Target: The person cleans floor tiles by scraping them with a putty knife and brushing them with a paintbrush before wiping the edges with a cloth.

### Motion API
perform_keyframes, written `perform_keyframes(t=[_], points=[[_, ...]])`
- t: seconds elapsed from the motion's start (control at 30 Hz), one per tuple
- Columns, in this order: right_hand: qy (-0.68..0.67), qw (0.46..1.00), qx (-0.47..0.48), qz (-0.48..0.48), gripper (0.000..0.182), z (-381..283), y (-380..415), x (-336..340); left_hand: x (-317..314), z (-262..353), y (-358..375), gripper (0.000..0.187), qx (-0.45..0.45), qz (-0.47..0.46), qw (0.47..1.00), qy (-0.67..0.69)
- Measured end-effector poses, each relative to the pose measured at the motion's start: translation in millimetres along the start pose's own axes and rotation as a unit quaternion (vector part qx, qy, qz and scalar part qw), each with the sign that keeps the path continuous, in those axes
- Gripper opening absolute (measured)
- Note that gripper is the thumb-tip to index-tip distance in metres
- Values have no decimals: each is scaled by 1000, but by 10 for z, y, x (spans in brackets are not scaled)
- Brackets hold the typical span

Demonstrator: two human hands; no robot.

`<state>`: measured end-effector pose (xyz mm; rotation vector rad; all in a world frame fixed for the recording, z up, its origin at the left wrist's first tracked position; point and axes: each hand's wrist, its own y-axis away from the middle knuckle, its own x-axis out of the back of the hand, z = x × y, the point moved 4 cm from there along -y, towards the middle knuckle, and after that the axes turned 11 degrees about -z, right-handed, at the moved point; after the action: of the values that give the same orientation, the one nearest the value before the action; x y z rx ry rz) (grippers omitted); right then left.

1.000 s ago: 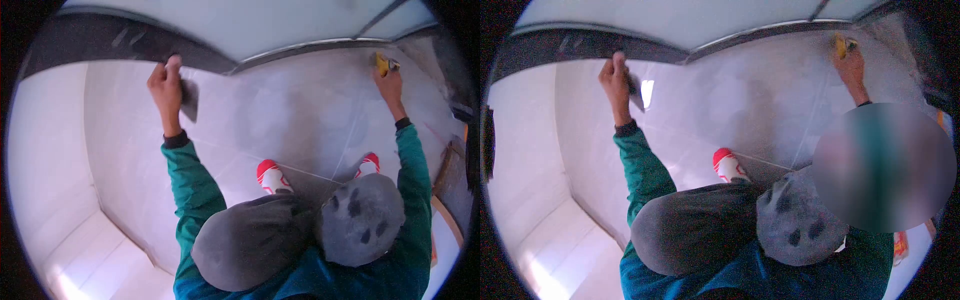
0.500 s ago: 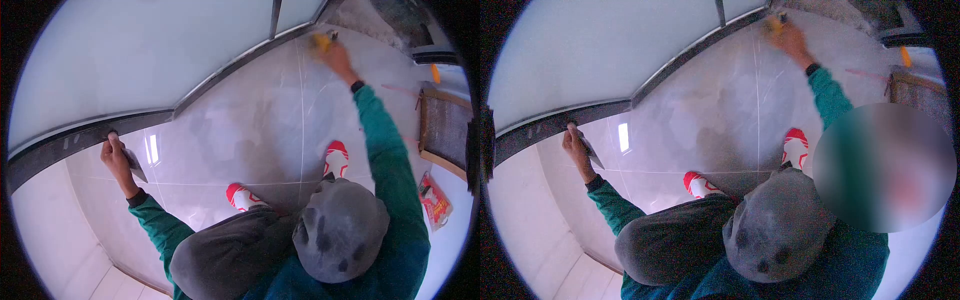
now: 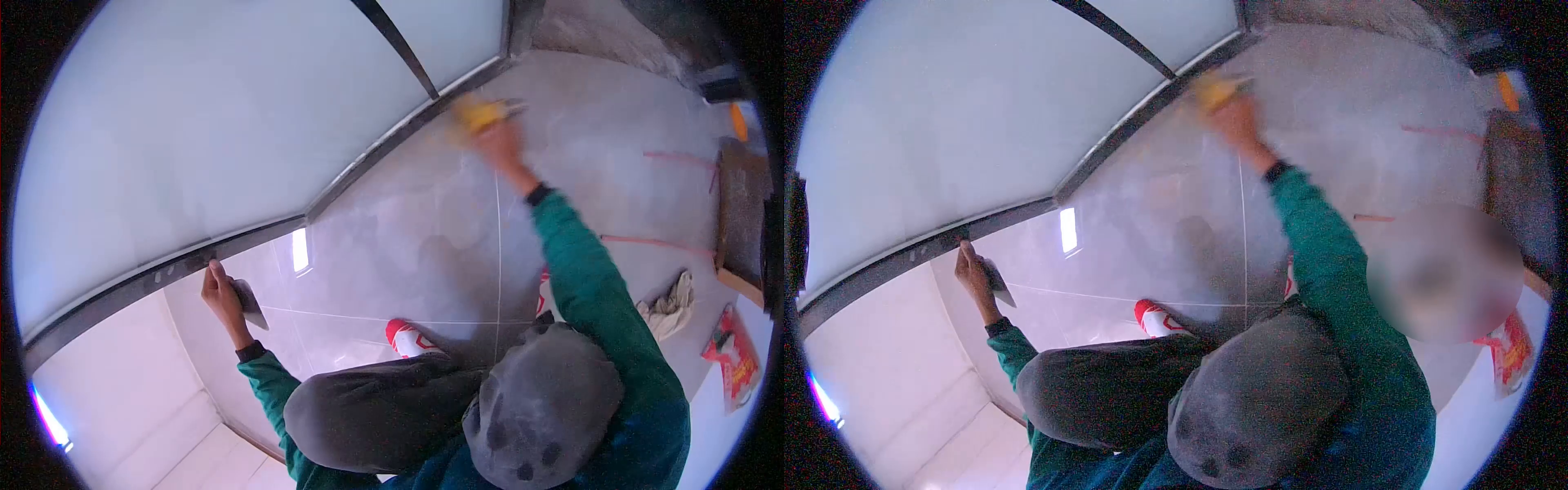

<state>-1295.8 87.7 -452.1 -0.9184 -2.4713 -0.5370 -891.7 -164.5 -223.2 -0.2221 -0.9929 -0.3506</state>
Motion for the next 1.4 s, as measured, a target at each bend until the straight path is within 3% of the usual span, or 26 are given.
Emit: perform_keyframes(t=[0.03,0.07,0.1,0.13,0.2,0.23,0.27,0.3,0.33,0.37,0.43,0.47,0.5,0.53,0.57,0.6,0.7,0.77,0.87,0.93,0.97,1.03,1.07,1.13,1.33,1.4], points=[[-4,1000,4,-4,36,262,-142,496,41,-144,12,48,19,-22,1000,-3],[163,977,-27,137,36,544,-225,1063,52,-177,63,48,17,-22,1000,-9],[321,905,-58,273,39,510,-234,1440,-7,-237,95,51,76,-86,993,0],[316,906,-61,275,39,533,-257,1581,-86,-301,141,55,135,-151,979,7],[188,903,116,369,42,325,-27,1797,-357,-435,314,60,143,-283,948,15],[188,926,90,316,37,370,68,1564,-547,-400,427,61,252,-345,898,106],[83,985,-72,134,32,242,243,1170,-757,-338,564,63,357,-397,823,194],[-1,993,34,112,31,143,443,671,-950,-263,677,57,381,-452,761,267],[-17,995,97,9,28,-124,716,285,-1116,-145,768,53,400,-501,690,336],[-207,956,99,-182,23,-338,984,-40,-1242,41,788,53,398,-503,691,334],[-125,958,130,-224,26,-253,941,2,-1508,631,764,41,319,-597,688,261],[-40,947,160,-275,31,-219,932,-23,-1552,961,659,32,214,-632,739,92],[60,973,215,-55,26,90,688,291,-1562,1245,585,30,136,-642,753,45],[116,986,107,59,26,543,294,639,-1583,1423,566,29,62,-646,761,3],[155,983,41,91,26,595,9,1261,-1635,1493,554,29,66,-645,761,3],[233,951,105,176,29,388,-112,1794,-1704,1607,494,25,59,-642,764,11],[355,892,155,235,41,343,-334,2199,-1970,1762,415,20,17,-610,792,18],[233,969,12,76,34,218,-164,1894,-2203,1652,446,22,-32,-543,839,-20],[10,980,191,45,33,-175,384,1337,-2628,1358,440,24,-128,-395,904,-102],[-58,966,251,26,32,-191,511,1156,-2754,1604,530,18,-43,-323,945,-40],[-74,971,229,7,33,-188,526,1154,-2831,1674,534,18,-37,-318,947,-41],[-103,976,192,-16,36,-80,591,1153,-2907,1940,547,10,-260,-204,930,-162],[-105,976,190,-19,36,-38,645,1194,-2978,1971,586,10,-256,-206,930,-164],[-140,983,113,-34,37,46,674,1331,-3158,2097,689,22,-361,-209,877,-239],[-120,987,106,10,37,193,759,1510,-3545,2124,286,23,-312,-152,868,-355],[-104,987,120,9,38,254,777,1566,-3567,2153,307,22,-341,-150,865,-336]])
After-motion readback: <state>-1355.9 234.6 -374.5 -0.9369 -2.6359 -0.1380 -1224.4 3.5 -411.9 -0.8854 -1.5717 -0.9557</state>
